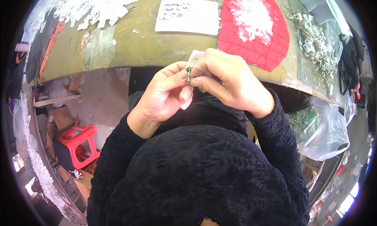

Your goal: The person repeatedly picks up small white plastic housings and metal components from a table, inserts the metal parts into the housings, and places the assembled units into a white tray. The person handles the items one at a time.

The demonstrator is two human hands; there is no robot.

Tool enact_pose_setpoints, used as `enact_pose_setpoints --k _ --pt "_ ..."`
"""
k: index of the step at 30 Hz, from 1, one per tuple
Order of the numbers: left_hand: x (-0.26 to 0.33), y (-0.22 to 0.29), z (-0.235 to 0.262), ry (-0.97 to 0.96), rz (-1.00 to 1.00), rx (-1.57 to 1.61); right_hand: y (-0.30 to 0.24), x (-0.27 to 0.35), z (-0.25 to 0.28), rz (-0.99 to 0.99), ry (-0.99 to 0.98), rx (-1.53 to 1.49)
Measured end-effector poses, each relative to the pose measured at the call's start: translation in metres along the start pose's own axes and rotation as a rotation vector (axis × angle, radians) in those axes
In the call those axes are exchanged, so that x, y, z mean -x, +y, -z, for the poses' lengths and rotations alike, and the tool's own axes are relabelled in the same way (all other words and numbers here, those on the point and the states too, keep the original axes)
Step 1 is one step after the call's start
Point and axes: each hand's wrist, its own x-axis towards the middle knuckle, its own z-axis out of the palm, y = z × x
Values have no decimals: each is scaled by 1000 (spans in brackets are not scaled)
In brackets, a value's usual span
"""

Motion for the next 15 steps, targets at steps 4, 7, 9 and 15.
enact_pose_setpoints --k 4,7,9,15 --pt "-3 0 3 -28 -5 9 -1 -1 -3 -18 57 -10" --pt "-7 -1 4 -41 -33 36 -2 0 -6 -4 139 67" --pt "-7 -1 3 -53 -31 58 -2 1 -5 -19 215 46" --pt "-5 1 2 -32 -27 47 18 7 11 -207 354 206"
